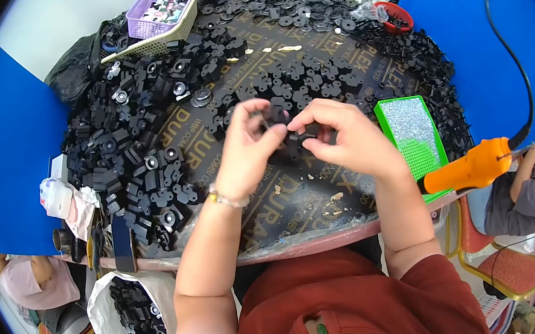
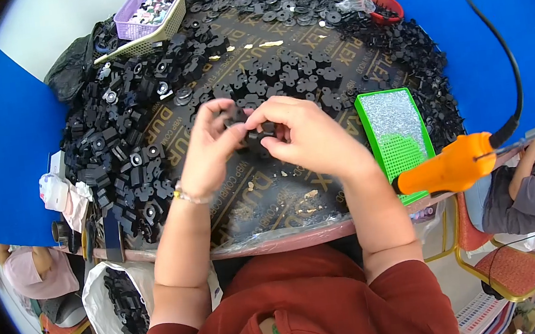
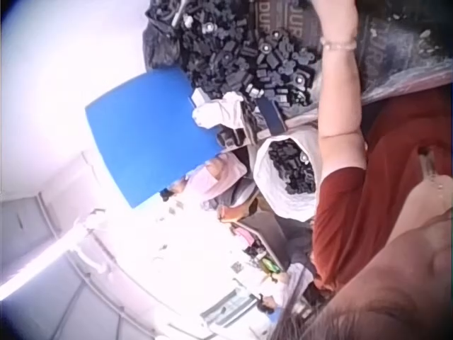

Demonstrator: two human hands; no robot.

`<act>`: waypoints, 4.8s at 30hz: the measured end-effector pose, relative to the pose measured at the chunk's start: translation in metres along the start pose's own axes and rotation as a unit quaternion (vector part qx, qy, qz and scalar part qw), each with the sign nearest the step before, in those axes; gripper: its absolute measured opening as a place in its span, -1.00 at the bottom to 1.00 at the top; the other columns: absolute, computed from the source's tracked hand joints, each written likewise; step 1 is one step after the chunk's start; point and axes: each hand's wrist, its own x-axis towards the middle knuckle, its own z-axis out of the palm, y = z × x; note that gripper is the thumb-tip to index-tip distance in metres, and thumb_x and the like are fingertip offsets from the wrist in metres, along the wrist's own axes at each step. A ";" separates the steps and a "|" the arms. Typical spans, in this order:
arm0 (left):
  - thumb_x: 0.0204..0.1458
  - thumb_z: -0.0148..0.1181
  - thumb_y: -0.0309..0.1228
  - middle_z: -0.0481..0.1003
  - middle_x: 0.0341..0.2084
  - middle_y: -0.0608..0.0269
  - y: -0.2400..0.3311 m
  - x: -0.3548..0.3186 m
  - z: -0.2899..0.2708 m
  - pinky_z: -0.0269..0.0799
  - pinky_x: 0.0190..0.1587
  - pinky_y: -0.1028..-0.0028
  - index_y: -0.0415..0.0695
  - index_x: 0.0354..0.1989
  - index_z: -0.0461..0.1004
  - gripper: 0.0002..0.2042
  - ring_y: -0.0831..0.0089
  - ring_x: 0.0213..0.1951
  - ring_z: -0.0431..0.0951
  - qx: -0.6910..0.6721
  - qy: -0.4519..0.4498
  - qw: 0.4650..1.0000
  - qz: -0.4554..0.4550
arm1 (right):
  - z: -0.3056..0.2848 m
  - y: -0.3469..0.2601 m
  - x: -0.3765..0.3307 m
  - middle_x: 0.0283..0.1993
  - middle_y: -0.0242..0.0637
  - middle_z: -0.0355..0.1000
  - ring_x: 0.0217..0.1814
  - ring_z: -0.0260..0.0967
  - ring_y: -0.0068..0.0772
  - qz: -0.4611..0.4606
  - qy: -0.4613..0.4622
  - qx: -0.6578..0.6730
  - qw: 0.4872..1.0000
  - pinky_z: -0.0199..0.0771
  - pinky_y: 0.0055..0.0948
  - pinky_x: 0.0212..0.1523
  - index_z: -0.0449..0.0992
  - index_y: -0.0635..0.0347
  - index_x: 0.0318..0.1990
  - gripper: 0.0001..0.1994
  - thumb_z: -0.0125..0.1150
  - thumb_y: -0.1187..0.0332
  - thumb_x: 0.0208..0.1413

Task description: The recorder is assembling small black plastic components by hand at a workstation.

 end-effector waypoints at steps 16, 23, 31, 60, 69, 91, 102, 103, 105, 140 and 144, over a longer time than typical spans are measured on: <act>0.21 0.05 -0.52 0.44 0.02 0.17 -0.023 -0.012 -0.008 0.46 0.08 0.34 -0.11 0.34 0.16 -0.49 0.41 0.04 0.47 -0.155 -0.055 0.985 -0.052 | 0.038 0.037 -0.003 -0.02 -0.19 0.52 -0.08 0.49 -0.48 0.076 0.105 0.444 0.887 0.51 -0.49 0.03 0.51 0.36 -0.07 -0.72 0.27 0.69 0.02; 0.22 0.11 -0.47 0.44 0.02 0.18 -0.028 -0.013 -0.011 0.53 -0.02 0.37 -0.12 0.35 0.17 -0.49 0.46 0.03 0.47 -0.146 -0.063 0.986 -0.044 | 0.035 0.039 -0.006 -0.10 -0.25 0.54 -0.11 0.48 -0.49 0.066 0.126 0.343 0.928 0.50 -0.50 -0.01 0.57 0.34 -0.05 -0.71 0.28 0.66 0.02; 0.22 0.13 -0.45 0.42 0.05 0.16 -0.019 -0.014 -0.006 0.55 0.00 0.32 -0.15 0.34 0.17 -0.48 0.43 0.03 0.47 -0.149 -0.076 0.985 -0.041 | 0.030 0.045 -0.007 -0.12 -0.22 0.55 -0.12 0.49 -0.48 0.098 0.123 0.459 0.874 0.51 -0.50 -0.03 0.57 0.36 -0.03 -0.71 0.29 0.63 0.05; 0.07 0.21 -0.53 0.47 -0.03 0.15 0.017 0.037 -0.008 0.50 -0.06 0.41 -0.14 0.26 0.25 -0.46 0.40 -0.06 0.51 0.144 0.059 0.978 0.138 | 0.010 0.055 -0.004 -0.12 -0.37 0.47 -0.20 0.33 -0.56 0.075 0.302 0.119 0.943 0.40 -0.50 -0.12 0.55 0.21 -0.05 -0.62 0.46 0.37 -0.07; 0.16 0.16 -0.28 0.56 -0.15 0.13 -0.001 0.168 -0.109 0.37 0.05 0.39 -0.20 0.01 0.52 -0.67 0.31 -0.09 0.51 0.566 -0.082 0.821 -0.001 | -0.021 0.081 -0.003 -0.17 -0.40 0.48 -0.25 0.35 -0.66 0.062 0.422 0.150 0.892 0.41 -0.62 -0.21 0.50 0.29 -0.01 -0.72 0.29 0.48 0.11; 0.15 0.02 -0.45 0.48 -0.19 0.05 0.008 0.112 -0.160 0.60 -0.21 0.23 -0.07 -0.08 0.46 -0.80 0.14 -0.16 0.62 0.866 0.100 0.489 0.029 | -0.134 0.215 0.015 -0.11 0.03 0.55 0.01 0.51 0.08 0.435 0.106 -0.451 0.772 0.55 -0.18 -0.01 0.62 0.25 -0.19 -0.64 0.49 0.50 -0.27; -0.04 0.23 -0.41 0.51 -0.28 0.12 0.010 0.114 -0.184 0.53 -0.14 0.28 -0.08 -0.29 0.52 -0.86 0.22 -0.16 0.56 0.890 0.058 0.441 0.105 | -0.136 0.200 0.014 -0.11 0.05 0.50 0.02 0.45 0.09 0.287 0.250 -0.419 0.825 0.45 -0.11 0.03 0.53 0.19 -0.09 -0.72 0.13 0.54 -0.01; -0.08 0.24 -0.41 0.50 -0.29 0.13 0.012 0.114 -0.177 0.51 -0.13 0.28 -0.09 -0.31 0.52 -0.86 0.22 -0.17 0.54 0.856 0.067 0.490 0.148 | -0.132 0.189 0.016 -0.08 0.05 0.48 0.04 0.43 0.08 0.233 0.286 -0.415 0.831 0.44 -0.13 0.05 0.53 0.19 -0.08 -0.69 0.16 0.55 -0.04; -0.09 0.17 -0.46 0.48 -0.33 0.15 0.017 0.116 -0.158 0.47 -0.10 0.29 -0.12 -0.38 0.50 -0.91 0.18 -0.15 0.50 0.796 0.070 0.560 0.220 | -0.124 0.152 0.026 -0.05 0.06 0.47 0.07 0.41 0.05 0.196 0.290 -0.375 0.859 0.41 -0.20 0.12 0.54 0.20 -0.04 -0.62 0.21 0.58 -0.11; 0.13 0.10 -0.54 0.42 0.08 0.05 0.019 0.010 -0.006 0.49 0.10 0.27 -0.15 0.27 0.22 -0.51 0.26 0.04 0.51 -0.313 -0.109 0.943 -0.025 | -0.020 -0.006 0.009 -0.13 -0.20 0.55 -0.14 0.54 -0.43 -0.014 0.165 0.415 0.895 0.55 -0.51 -0.08 0.51 0.37 -0.06 -0.70 0.33 0.63 0.01; 0.08 0.11 -0.62 0.38 0.13 0.00 -0.011 0.009 -0.009 0.45 0.17 0.20 -0.08 0.26 0.17 -0.46 0.13 0.13 0.47 -0.321 -0.089 0.943 -0.026 | -0.003 0.035 0.011 -0.11 -0.25 0.54 -0.14 0.51 -0.45 0.042 0.199 0.461 0.864 0.55 -0.45 -0.06 0.53 0.31 -0.06 -0.71 0.34 0.60 0.02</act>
